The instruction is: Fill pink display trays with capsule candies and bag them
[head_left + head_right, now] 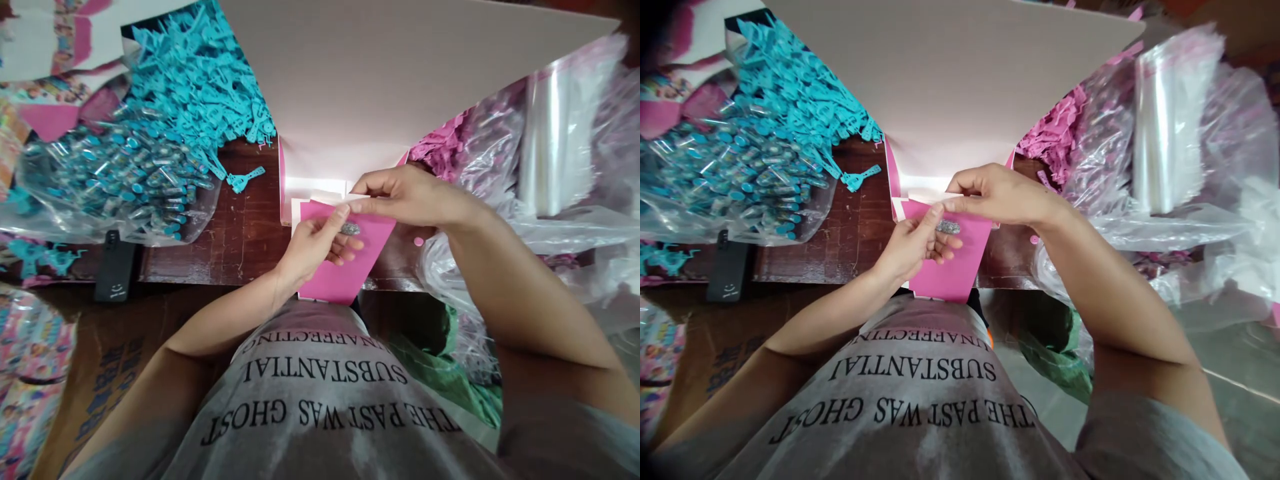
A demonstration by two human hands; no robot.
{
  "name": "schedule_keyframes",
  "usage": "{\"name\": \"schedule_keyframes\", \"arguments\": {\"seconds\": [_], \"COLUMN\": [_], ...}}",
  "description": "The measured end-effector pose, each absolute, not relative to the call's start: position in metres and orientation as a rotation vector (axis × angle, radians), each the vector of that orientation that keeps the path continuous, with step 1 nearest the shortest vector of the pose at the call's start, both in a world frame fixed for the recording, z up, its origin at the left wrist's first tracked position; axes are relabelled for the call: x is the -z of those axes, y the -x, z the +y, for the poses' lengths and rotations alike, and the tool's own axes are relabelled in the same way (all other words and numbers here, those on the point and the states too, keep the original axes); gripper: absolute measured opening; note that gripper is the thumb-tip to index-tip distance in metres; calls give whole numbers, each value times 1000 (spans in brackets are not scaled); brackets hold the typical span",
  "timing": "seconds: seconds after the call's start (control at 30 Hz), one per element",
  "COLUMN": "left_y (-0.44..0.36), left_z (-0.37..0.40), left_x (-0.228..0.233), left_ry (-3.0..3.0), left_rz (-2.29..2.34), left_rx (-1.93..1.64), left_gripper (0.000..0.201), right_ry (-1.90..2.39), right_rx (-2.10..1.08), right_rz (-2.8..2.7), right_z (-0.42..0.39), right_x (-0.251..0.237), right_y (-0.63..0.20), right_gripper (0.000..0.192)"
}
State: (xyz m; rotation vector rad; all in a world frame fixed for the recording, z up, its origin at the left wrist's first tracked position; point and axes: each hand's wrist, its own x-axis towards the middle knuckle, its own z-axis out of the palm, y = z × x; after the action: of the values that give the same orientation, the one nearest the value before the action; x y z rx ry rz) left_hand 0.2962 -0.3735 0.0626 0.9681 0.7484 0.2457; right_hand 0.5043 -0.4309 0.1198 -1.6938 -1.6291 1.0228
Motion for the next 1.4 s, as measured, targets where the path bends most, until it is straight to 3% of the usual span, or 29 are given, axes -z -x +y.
{"name": "schedule_keyframes", "arguments": {"seconds": [0.2, 0.37, 0.87, 1.03, 1.4], "left_y": [-295, -289, -290, -285, -282], "left_z": [-370, -381, -380, -383, -386], "left_x": [-74, -68, -59, -58, -59], "left_ry": [-956, -948, -974, -1043, -1024], "left_rz": [757, 675, 666, 642, 605], "left_rx": [-317, -437, -440, -430, -425], "left_gripper": [33, 24, 24, 23, 23], "right_ry": [1691, 1789, 1677, 1735, 1811], "right_rx": [-1183, -1260, -1264, -1071, -980], "right_rz": [-1563, -1403, -1533, -1506, -1525], "right_z": [-431, -426, -427, -431, -442], "right_x": [-134, -131, -124, -118, -120], "right_y": [-502, -507, -504, -504, -496], "right_gripper": [52, 43, 22, 17, 20]}}
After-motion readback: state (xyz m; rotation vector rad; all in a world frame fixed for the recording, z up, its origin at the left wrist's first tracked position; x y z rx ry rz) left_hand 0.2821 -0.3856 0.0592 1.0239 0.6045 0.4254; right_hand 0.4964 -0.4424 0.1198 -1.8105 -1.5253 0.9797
